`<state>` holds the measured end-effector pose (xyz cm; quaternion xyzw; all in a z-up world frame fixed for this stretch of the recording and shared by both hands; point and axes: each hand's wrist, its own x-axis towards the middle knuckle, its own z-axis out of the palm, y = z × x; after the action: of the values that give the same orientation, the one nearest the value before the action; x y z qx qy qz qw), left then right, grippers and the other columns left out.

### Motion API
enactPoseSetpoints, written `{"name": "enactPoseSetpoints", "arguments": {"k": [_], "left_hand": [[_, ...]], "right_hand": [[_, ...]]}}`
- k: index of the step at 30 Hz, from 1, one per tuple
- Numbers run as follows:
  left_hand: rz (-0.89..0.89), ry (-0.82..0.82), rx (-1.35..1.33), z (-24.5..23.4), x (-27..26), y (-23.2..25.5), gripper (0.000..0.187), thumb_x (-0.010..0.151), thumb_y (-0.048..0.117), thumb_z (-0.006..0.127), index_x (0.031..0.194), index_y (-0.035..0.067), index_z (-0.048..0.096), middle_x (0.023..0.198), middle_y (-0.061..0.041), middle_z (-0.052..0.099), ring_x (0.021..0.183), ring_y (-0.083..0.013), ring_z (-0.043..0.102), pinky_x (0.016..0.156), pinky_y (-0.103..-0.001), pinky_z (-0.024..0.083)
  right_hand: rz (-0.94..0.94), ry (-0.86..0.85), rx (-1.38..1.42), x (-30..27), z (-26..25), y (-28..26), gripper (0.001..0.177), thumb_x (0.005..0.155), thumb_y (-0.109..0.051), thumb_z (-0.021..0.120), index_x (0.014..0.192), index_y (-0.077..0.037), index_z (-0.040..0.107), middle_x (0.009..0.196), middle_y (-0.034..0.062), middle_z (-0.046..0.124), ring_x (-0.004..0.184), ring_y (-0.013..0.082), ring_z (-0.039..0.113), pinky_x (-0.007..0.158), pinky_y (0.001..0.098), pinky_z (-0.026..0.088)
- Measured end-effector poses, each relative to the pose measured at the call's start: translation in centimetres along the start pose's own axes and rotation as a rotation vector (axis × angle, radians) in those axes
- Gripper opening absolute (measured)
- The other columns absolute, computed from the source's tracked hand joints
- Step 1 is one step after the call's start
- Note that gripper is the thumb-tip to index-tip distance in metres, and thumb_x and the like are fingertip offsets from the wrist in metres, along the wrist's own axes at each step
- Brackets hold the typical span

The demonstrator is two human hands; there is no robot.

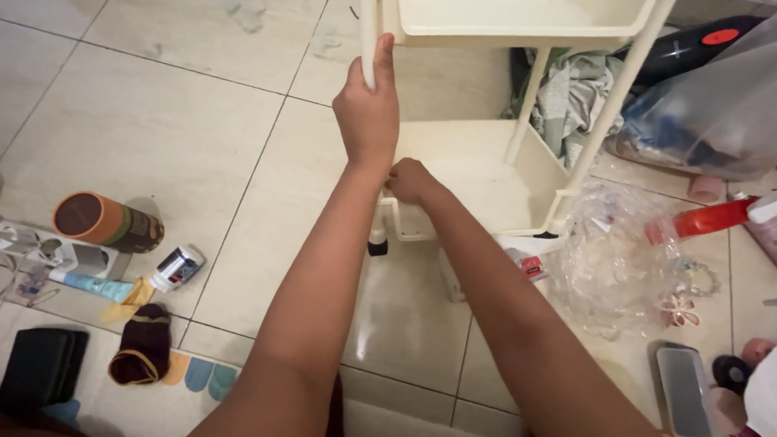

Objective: Cleaning a plastic three-tier shelf unit using a spray bottle and a cloth

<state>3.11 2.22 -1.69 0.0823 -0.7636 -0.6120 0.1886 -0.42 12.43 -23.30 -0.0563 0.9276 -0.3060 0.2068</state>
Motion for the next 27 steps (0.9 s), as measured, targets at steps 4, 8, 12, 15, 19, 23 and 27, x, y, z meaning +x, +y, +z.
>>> {"name": "enactPoseSetpoints", "arguments": {"k": [4, 8, 12, 15, 19, 23, 27], "left_hand": [[0.022, 0.091, 0.03, 0.4, -0.4, -0.1, 0.062, 0.096, 0.063, 0.053, 0.087, 0.004, 0.07, 0.06, -0.009, 0.067, 0.052, -0.0206, 0.063, 0.055, -0.037, 0.051], [0.01, 0.131, 0.06, 0.7, -0.5, -0.3, 0.063, 0.097, 0.062, 0.055, 0.08, 0.002, 0.068, 0.059, -0.01, 0.066, 0.052, -0.0217, 0.062, 0.055, -0.037, 0.051], [0.024, 0.12, 0.036, 0.5, -1.0, 0.1, 0.06, 0.096, 0.061, 0.053, 0.081, 0.006, 0.069, 0.056, -0.008, 0.065, 0.049, -0.0202, 0.062, 0.052, -0.036, 0.05], [0.017, 0.094, 0.042, 0.5, -1.5, -0.1, 0.06, 0.097, 0.061, 0.052, 0.078, 0.006, 0.066, 0.054, -0.008, 0.063, 0.048, -0.0193, 0.059, 0.05, -0.036, 0.048], [0.025, 0.128, 0.068, 1.0, -1.8, -0.4, 0.062, 0.098, 0.061, 0.053, 0.076, 0.004, 0.063, 0.053, -0.008, 0.059, 0.048, -0.0212, 0.057, 0.05, -0.038, 0.047], [0.047, 0.137, 0.035, 0.8, -2.1, -0.3, 0.06, 0.098, 0.06, 0.053, 0.079, 0.004, 0.065, 0.053, -0.009, 0.061, 0.048, -0.0218, 0.059, 0.052, -0.038, 0.049], [0.055, 0.146, 0.041, 0.8, -2.1, -0.6, 0.061, 0.098, 0.06, 0.054, 0.079, 0.003, 0.066, 0.056, -0.011, 0.063, 0.05, -0.0232, 0.061, 0.054, -0.039, 0.05]], "right_hand": [[-0.141, -0.052, -0.018, -4.9, -1.3, 0.0, 0.026, 0.089, -0.017, 0.071, 0.107, 0.001, 0.076, 0.11, 0.022, 0.075, 0.101, 0.0331, 0.072, 0.089, 0.042, 0.055], [-0.166, -0.106, 0.008, -11.6, -4.6, -3.2, 0.026, 0.084, -0.018, 0.076, 0.104, -0.001, 0.071, 0.111, 0.0186, 0.072, 0.103, 0.0316, 0.069, 0.088, 0.0398, 0.053], [-0.152, -0.217, 0.051, -13.7, -5.6, -2.3, 0.024, 0.08, -0.009, 0.072, 0.101, -0.001, 0.064, 0.101, 0.0164, 0.073, 0.094, 0.03, 0.07, 0.084, 0.0397, 0.054], [-0.225, -0.226, 0.067, -14.3, -5.4, -0.9, 0.015, 0.082, -0.006, 0.071, 0.092, 0.002, 0.064, 0.096, 0.0164, 0.068, 0.087, 0.0328, 0.067, 0.079, 0.0423, 0.054], [-0.572, -0.169, -0.168, -13.7, -5.8, 2.1, 0.01, 0.082, -0.008, 0.073, 0.09, -0.001, 0.072, 0.103, 0.0125, 0.07, 0.095, 0.0326, 0.067, 0.085, 0.0415, 0.053], [-0.437, -0.191, -0.199, -14.9, -8.7, 3.8, 0.024, 0.084, -0.013, 0.071, 0.106, -0.014, 0.08, 0.109, 0.009, 0.073, 0.099, 0.0296, 0.069, 0.089, 0.0394, 0.054], [-0.376, -0.153, -0.318, -15.3, -10.8, 8.1, 0.027, 0.081, -0.016, 0.072, 0.106, -0.018, 0.082, 0.112, 0.0075, 0.073, 0.103, 0.0293, 0.067, 0.091, 0.0409, 0.052]]}}
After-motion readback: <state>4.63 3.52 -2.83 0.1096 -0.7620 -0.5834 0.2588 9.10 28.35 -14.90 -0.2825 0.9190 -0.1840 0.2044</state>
